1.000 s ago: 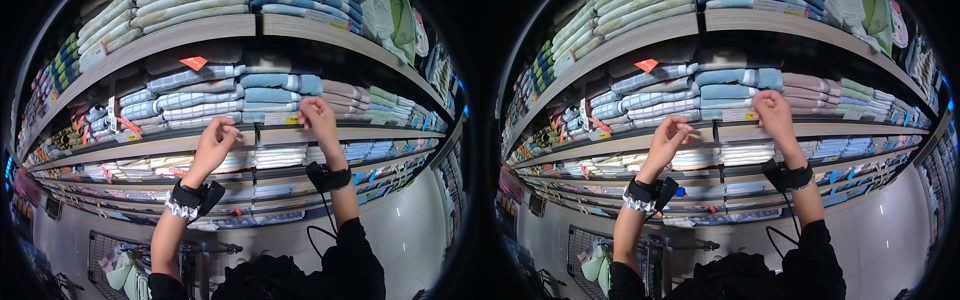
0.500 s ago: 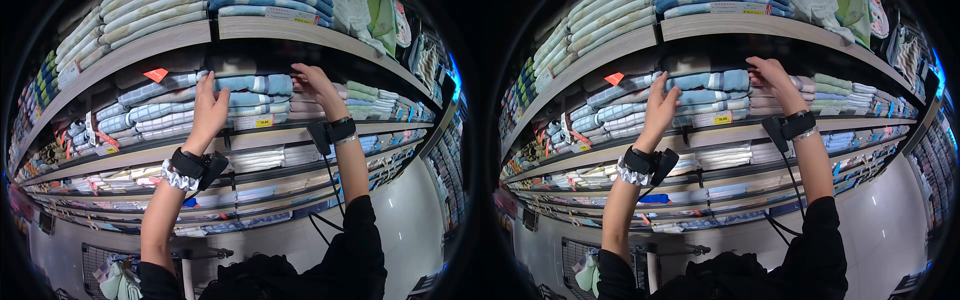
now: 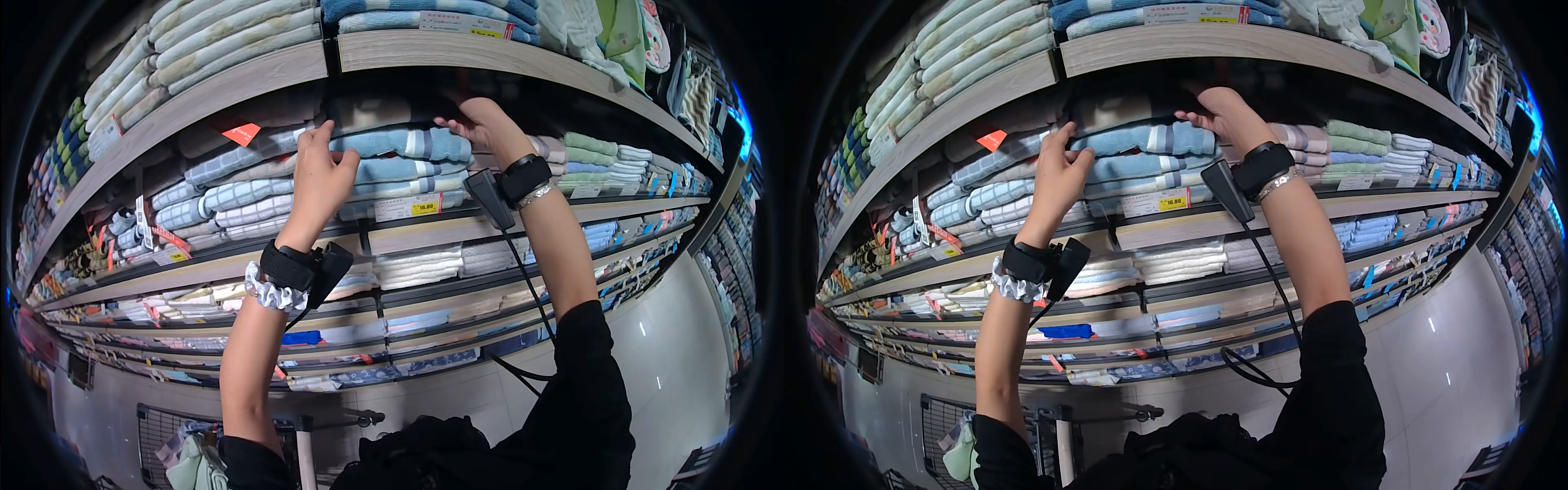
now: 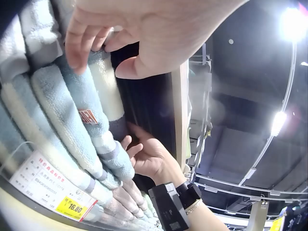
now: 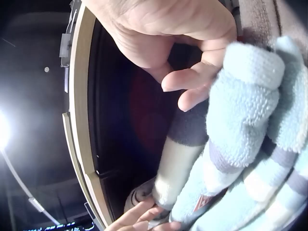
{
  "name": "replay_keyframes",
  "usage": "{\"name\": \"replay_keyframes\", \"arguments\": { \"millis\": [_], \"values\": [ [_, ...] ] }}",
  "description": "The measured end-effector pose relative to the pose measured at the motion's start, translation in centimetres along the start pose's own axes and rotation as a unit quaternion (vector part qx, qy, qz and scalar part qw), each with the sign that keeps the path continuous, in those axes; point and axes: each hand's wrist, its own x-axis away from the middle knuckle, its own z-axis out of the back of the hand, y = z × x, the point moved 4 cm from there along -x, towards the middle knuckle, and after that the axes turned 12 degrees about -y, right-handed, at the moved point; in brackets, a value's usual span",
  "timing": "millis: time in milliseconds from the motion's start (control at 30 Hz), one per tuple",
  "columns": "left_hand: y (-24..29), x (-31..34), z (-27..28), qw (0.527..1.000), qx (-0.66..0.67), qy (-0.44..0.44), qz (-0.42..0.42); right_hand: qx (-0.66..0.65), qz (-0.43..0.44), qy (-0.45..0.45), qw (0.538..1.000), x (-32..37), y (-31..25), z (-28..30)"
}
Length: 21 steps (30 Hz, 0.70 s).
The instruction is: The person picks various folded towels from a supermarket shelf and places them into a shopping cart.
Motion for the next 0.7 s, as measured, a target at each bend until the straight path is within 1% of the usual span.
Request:
{"name": "replay_keyframes", "arguments": {
  "millis": [100,167,200,267,300,367,500,567,600,633,667,700],
  "values": [
    [0.0,0.0,0.0,1.000,-0.001,0.010,-0.010,0.009,0.023,0.020,0.999,-0.9,0.2,-0.4],
    [-0.2,-0.1,0.0,1.000,-0.002,0.013,-0.013,-0.037,0.052,0.034,0.997,-1.2,0.1,-0.3],
    [-0.3,-0.2,0.1,1.000,-0.002,0.019,-0.024,-0.036,0.053,0.034,0.997,-1.3,0.1,-0.1],
    [-0.3,-0.3,0.2,0.999,-0.001,0.024,-0.036,-0.082,0.076,0.018,0.994,-1.5,0.2,0.1],
    [0.0,-0.3,0.3,0.999,-0.014,0.024,-0.035,-0.082,0.076,0.018,0.994,-1.4,0.3,0.1],
    [0.1,-0.2,0.3,0.999,-0.026,0.024,-0.034,-0.095,0.112,0.050,0.988,-0.8,0.4,0.2],
    [-0.1,0.0,0.6,0.998,-0.039,0.020,-0.042,-0.080,0.096,0.056,0.991,0.1,0.2,0.8],
    [-0.6,0.0,0.8,0.998,-0.034,0.019,-0.047,-0.104,0.170,0.052,0.979,2.1,-0.7,0.9],
    [-0.6,0.1,0.7,0.997,-0.034,0.016,-0.067,-0.090,0.196,0.017,0.976,2.7,-0.9,1.4],
    [-0.5,0.1,0.7,0.996,-0.033,0.014,-0.086,-0.090,0.196,0.018,0.976,3.3,-1.0,1.9],
    [-0.5,0.2,0.6,0.996,-0.032,0.014,-0.087,-0.079,0.176,0.005,0.981,3.9,-1.0,2.2],
    [-0.2,0.4,0.4,0.996,-0.031,-0.019,-0.083,-0.069,0.155,-0.009,0.986,4.4,-0.8,2.3]
  ]
}}
